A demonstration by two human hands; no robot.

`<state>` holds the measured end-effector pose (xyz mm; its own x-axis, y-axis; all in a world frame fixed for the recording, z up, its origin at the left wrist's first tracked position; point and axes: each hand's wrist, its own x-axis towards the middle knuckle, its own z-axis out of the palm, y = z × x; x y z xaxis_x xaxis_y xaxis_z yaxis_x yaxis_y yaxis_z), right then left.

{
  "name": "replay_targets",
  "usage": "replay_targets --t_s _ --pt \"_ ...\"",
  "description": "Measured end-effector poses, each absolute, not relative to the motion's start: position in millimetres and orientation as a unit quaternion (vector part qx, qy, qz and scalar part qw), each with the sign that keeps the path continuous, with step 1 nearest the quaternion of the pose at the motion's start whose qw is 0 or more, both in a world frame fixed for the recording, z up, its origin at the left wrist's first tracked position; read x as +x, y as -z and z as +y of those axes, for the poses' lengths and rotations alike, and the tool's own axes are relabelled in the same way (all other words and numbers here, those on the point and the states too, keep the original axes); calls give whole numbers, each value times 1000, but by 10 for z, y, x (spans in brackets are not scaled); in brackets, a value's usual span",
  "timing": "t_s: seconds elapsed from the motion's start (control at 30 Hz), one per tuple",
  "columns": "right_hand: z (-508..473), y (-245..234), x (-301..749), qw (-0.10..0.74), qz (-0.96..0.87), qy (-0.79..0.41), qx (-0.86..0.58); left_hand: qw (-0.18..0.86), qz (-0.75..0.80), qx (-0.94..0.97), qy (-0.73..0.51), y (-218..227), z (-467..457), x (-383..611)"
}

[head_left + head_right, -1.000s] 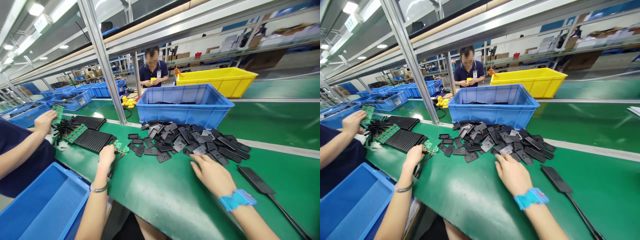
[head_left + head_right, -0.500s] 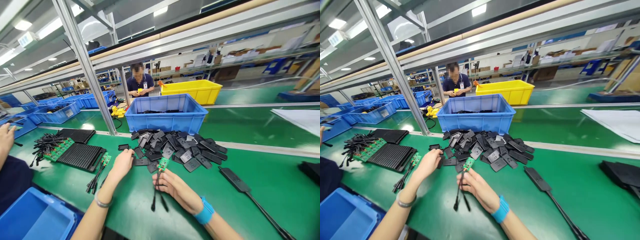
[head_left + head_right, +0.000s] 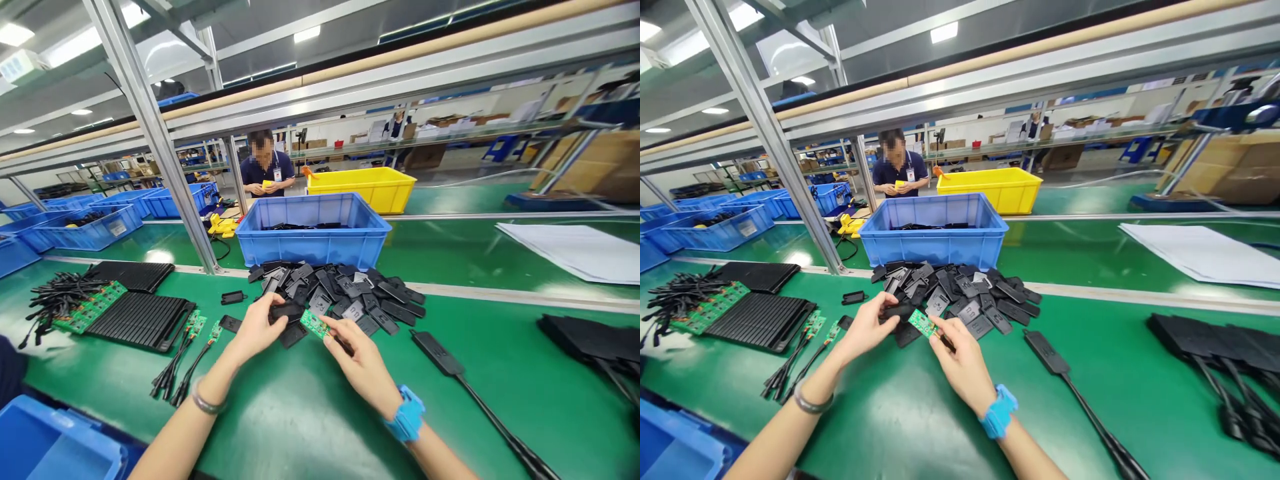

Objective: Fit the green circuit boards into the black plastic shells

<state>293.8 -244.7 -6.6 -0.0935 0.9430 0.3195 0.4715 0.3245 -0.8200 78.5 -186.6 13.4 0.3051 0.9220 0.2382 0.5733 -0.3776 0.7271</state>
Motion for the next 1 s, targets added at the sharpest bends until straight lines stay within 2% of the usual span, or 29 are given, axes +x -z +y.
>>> replay_targets --t_s 0.07,0.13,0.2,0.3,0.47,0.57,0.7,0.77,0.87,1.0 --pt "-2458 45 2959 440 -698 -241 -511 457 410 682 -398 11 -1925 918" --pt "-2475 32 2954 448 -702 -223 -507 598 358 568 -438 157 -1977 1001" --pt "-2495 26 2932 450 -703 -223 -503 676 326 472 -463 262 -2029 1043" --pt "-2516 22 2891 451 -700 -257 -491 732 299 387 -474 320 -2109 1068" --pt "-2509 69 2864 474 -693 -271 -471 778 266 330 -464 269 -2225 1116" --pt "-2495 149 2868 468 -716 -219 -470 788 250 323 -461 246 -2276 1160" --pt "-2492 249 2860 403 -776 -98 -476 783 256 306 -478 283 -2305 1223" --pt "-2497 276 2842 352 -796 -78 -485 774 280 297 -484 324 -2300 1252" --pt "-2508 305 2803 319 -809 -99 -484 751 325 290 -496 385 -2279 1284" --pt "-2513 319 2771 349 -784 -168 -485 700 370 324 -518 411 -2257 1288"
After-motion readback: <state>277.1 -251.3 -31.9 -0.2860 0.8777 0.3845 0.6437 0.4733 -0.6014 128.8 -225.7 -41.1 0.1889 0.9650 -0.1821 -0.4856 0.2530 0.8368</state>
